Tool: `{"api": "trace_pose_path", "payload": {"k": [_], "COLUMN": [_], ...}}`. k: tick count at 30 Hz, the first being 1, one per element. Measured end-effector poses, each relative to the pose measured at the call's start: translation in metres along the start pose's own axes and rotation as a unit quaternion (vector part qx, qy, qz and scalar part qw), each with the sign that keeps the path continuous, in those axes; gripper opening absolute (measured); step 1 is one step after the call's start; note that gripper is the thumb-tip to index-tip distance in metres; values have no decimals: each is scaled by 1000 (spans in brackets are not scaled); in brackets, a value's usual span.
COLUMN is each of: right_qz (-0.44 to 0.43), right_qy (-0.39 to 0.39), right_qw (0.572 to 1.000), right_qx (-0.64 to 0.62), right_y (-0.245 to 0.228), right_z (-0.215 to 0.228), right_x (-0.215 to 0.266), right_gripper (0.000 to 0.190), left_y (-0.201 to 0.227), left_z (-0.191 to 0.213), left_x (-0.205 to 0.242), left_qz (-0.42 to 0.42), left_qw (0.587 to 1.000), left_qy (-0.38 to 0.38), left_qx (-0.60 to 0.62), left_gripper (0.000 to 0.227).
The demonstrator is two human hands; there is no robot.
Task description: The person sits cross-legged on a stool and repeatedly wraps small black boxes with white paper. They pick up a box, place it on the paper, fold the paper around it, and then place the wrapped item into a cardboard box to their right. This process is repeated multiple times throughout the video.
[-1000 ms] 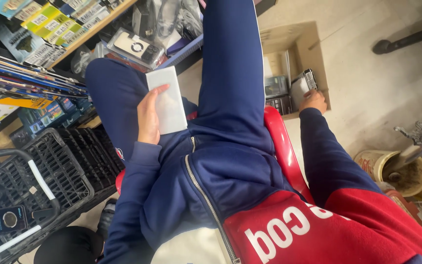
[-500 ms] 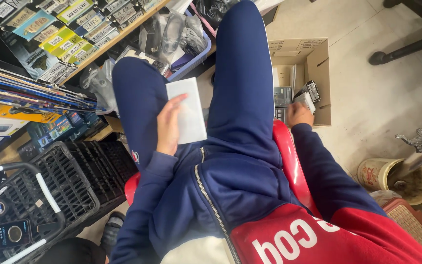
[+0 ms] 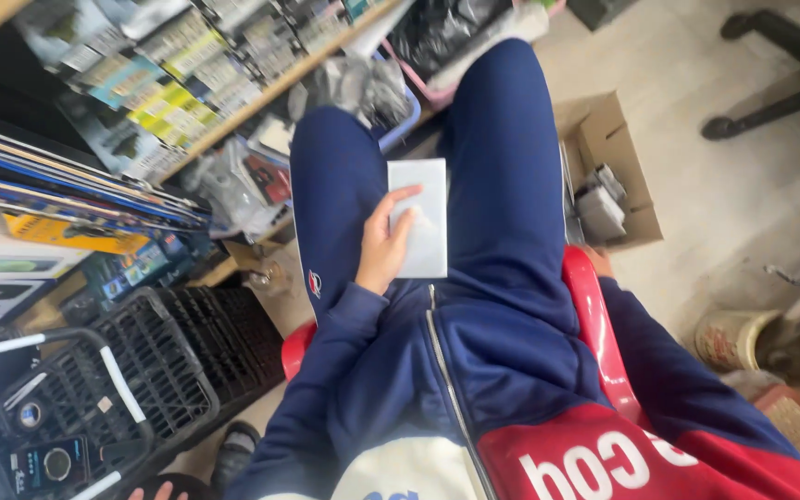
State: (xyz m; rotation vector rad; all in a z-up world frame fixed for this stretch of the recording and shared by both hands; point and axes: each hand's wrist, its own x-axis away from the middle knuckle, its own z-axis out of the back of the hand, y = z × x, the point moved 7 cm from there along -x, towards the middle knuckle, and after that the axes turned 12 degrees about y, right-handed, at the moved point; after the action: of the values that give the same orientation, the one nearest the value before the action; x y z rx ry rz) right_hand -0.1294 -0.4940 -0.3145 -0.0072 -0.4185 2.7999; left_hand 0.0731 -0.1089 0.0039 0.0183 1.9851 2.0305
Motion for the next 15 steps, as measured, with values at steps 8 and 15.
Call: {"api": "trace_pose_path", "payload": {"k": [8,15], "right_qz": [-74,-60], "right_qy": [4,36], "right_qw": [991,991], "right_qx": [111,116], "right_y": [88,70], "right_z": [-38,14], "right_x": [1,1], "right_gripper": [32,40], "left_y": [-23,-30], "left_z": [43,57], "left_x": [-7,-8], "left_qz": [11,15], "left_qw": [997,994], "left_qy": [77,102], "left_qx": [-29,-41], "left_gripper": [34,37]}}
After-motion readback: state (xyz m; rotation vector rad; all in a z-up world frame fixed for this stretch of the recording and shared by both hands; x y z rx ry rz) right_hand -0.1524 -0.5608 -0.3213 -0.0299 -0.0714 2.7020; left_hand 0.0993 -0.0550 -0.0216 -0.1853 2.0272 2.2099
